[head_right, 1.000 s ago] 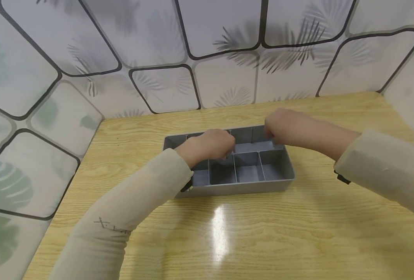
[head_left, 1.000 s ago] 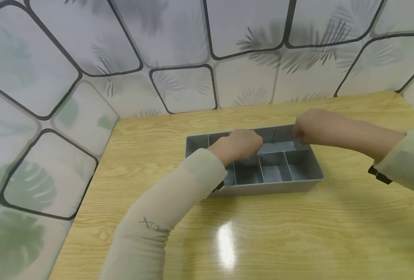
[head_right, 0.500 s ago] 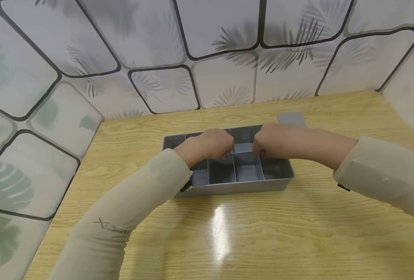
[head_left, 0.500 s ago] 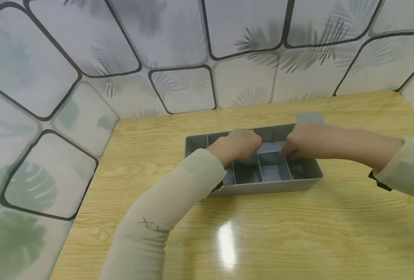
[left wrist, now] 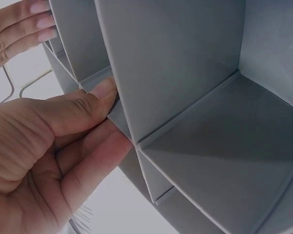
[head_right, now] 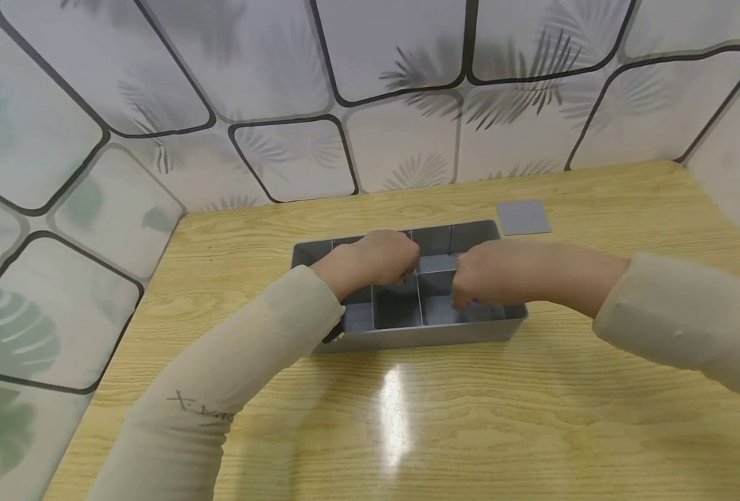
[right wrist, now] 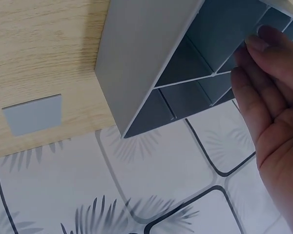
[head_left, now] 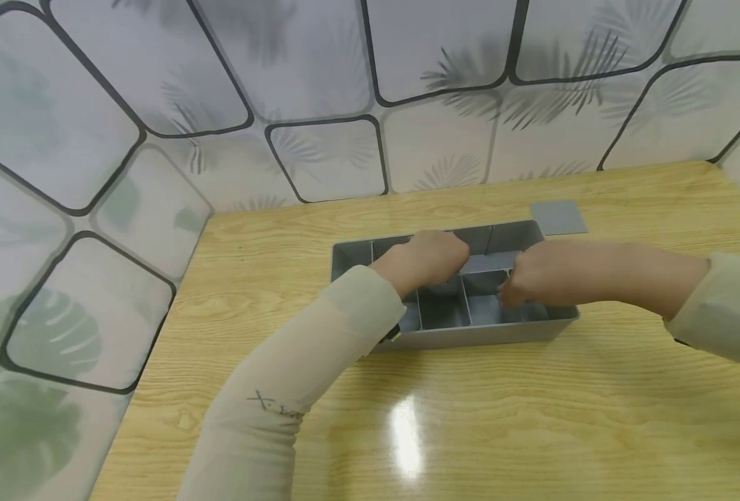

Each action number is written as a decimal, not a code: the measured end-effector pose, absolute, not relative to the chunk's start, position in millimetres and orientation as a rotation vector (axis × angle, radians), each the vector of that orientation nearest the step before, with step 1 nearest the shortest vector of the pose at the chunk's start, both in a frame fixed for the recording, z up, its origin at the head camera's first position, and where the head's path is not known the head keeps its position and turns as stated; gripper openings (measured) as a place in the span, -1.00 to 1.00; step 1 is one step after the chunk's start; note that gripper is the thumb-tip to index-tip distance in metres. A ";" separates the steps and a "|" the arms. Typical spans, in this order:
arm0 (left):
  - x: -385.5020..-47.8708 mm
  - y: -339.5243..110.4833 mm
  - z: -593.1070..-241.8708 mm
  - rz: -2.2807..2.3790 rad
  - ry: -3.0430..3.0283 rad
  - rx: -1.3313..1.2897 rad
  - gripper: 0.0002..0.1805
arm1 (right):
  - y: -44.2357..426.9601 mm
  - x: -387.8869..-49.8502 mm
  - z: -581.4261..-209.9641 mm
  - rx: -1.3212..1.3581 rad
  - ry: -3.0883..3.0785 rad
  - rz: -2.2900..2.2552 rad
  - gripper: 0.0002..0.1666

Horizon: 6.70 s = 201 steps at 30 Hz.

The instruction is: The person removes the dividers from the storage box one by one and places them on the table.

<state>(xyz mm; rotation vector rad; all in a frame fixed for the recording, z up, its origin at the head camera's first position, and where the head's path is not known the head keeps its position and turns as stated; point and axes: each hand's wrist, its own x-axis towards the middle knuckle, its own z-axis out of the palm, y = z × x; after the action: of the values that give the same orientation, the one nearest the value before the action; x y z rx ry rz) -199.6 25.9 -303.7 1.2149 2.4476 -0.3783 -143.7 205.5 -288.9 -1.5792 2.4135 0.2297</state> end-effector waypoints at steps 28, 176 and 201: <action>-200.1 26.0 -300.8 -0.379 2.431 1.237 -0.80 | 199.9 -137.8 -308.6 -1.939 2.495 0.735 -0.64; -175.3 -131.6 -289.7 0.383 2.430 0.279 -0.67 | 211.5 -133.0 -265.5 -2.000 2.517 0.860 -0.69; -190.5 -64.9 -294.4 0.047 2.597 0.976 -0.79 | 203.0 -131.1 -264.3 -2.094 2.531 0.852 -0.71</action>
<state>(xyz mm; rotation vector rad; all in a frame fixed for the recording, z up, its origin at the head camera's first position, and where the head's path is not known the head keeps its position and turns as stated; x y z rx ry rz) -190.5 -64.9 -294.4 0.9757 2.5975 0.0468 -131.1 203.0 -264.3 -2.0939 2.5309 0.8516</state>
